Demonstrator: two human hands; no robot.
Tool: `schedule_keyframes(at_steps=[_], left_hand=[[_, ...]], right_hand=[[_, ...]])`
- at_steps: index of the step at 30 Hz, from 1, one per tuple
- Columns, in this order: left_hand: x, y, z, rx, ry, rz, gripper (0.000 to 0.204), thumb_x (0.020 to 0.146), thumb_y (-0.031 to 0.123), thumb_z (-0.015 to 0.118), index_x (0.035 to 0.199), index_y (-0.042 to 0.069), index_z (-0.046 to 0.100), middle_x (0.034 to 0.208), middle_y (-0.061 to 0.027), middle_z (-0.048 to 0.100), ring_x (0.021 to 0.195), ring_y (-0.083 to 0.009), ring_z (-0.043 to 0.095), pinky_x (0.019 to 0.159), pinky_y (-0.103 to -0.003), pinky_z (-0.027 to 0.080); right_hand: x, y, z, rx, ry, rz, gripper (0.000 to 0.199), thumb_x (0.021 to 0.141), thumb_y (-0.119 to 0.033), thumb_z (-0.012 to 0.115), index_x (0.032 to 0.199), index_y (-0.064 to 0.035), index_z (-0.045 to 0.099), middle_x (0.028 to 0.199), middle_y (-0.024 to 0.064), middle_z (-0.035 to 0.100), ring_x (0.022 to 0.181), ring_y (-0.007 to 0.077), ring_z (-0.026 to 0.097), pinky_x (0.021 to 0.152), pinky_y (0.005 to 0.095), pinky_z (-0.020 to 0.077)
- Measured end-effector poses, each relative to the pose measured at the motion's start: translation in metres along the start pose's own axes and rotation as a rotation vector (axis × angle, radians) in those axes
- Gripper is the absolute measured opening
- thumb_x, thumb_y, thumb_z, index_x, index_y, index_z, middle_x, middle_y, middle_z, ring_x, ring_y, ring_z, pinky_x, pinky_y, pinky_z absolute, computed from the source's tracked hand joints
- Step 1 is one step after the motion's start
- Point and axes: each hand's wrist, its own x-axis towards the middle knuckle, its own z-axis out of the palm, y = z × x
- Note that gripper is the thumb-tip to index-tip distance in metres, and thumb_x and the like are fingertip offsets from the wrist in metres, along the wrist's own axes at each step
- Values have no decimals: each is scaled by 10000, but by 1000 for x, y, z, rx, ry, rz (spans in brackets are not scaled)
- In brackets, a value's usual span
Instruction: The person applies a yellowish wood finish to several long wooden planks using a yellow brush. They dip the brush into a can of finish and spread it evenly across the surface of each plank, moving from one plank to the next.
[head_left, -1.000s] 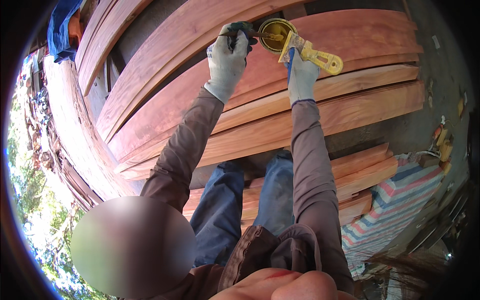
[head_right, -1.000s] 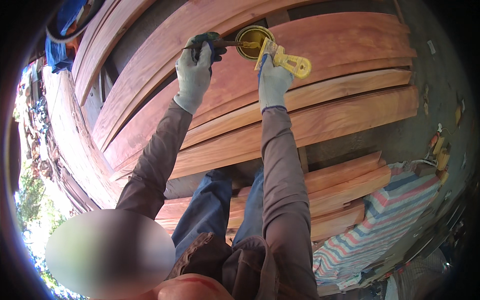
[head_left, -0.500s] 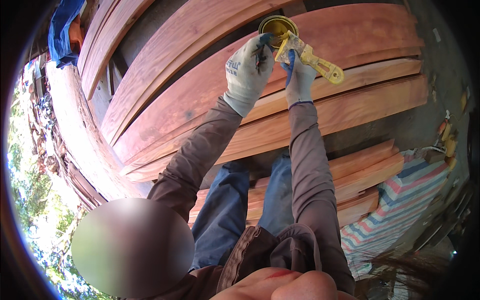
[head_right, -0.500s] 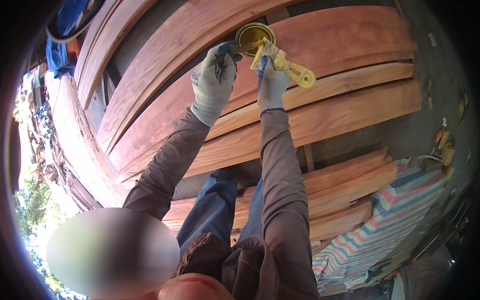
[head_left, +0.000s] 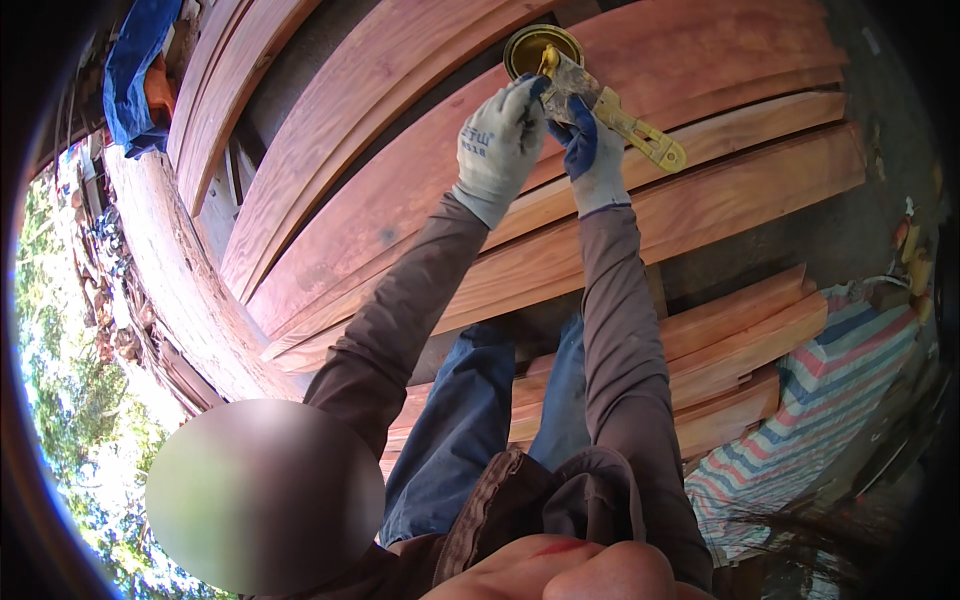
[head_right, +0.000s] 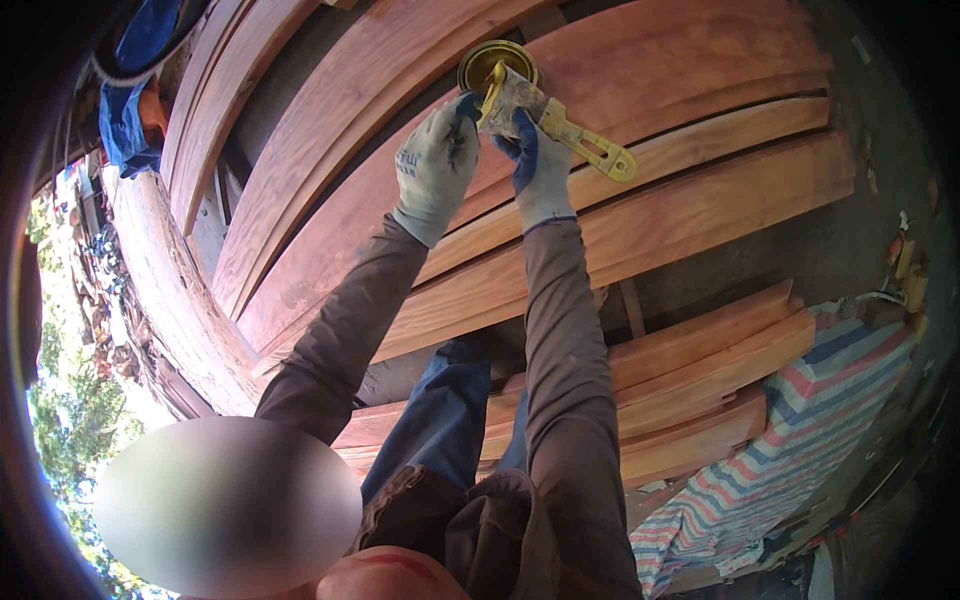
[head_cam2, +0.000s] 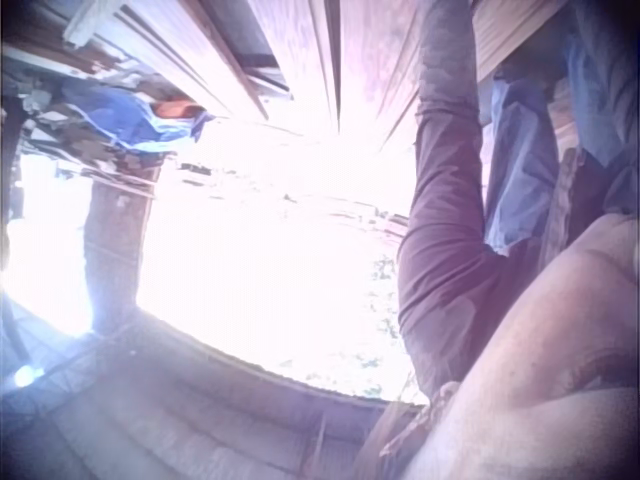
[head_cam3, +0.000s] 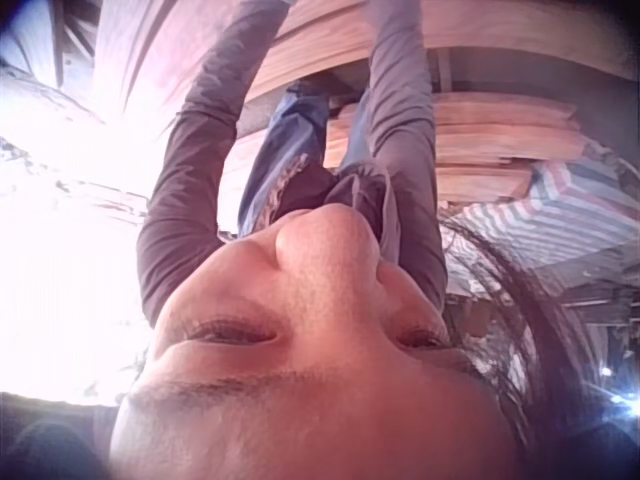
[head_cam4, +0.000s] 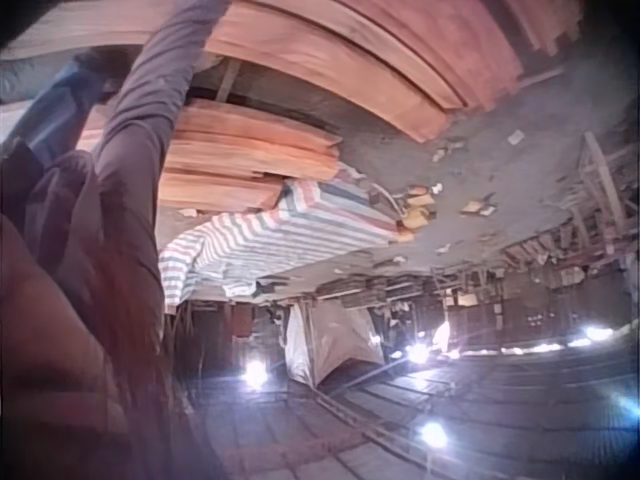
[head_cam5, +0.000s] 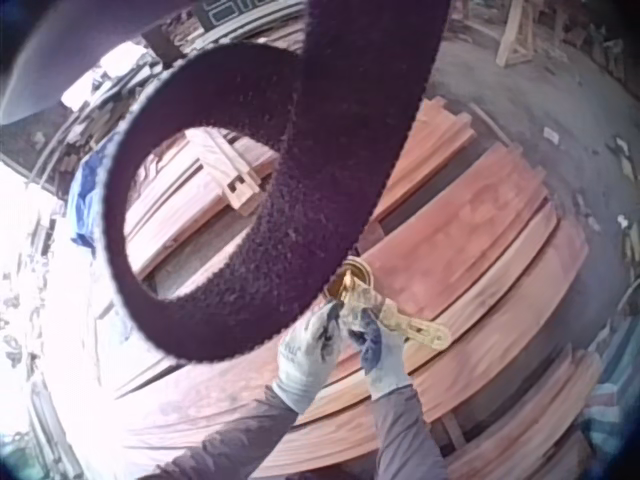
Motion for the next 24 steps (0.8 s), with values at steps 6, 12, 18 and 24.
schedule_keyframes(at_steps=[6,12,18,24], left_hand=[[13,-58,50,-314,-124,-353,249,895,102,637,1144,95,623,809,-105,638,720,-266,634,693,-359,531],[-13,-99,68,-8,-184,-615,695,714,344,839,1258,40,531,1144,-158,564,1022,-283,565,813,-385,513],[-129,-61,44,0,-195,-496,594,835,152,744,1362,60,486,1306,-171,517,1184,-305,513,921,-382,474],[-238,-6,24,34,-439,-610,447,825,102,708,1255,85,584,1307,-180,542,1222,-360,491,996,-434,427]], right_hand=[[-41,-29,-47,-111,-21,74,346,967,-178,622,1274,-41,540,1159,102,644,1015,221,670,828,342,587],[-104,-94,-176,-923,299,-395,249,952,-154,642,1150,-3,652,1052,91,684,982,183,661,784,313,552],[-76,-185,-270,-1949,120,-927,266,896,-100,623,1157,-73,666,1126,87,692,1017,260,661,888,368,522],[-37,-170,-324,-2364,2,-895,348,868,-157,578,1211,-194,624,1258,57,609,1123,259,588,970,405,468]])
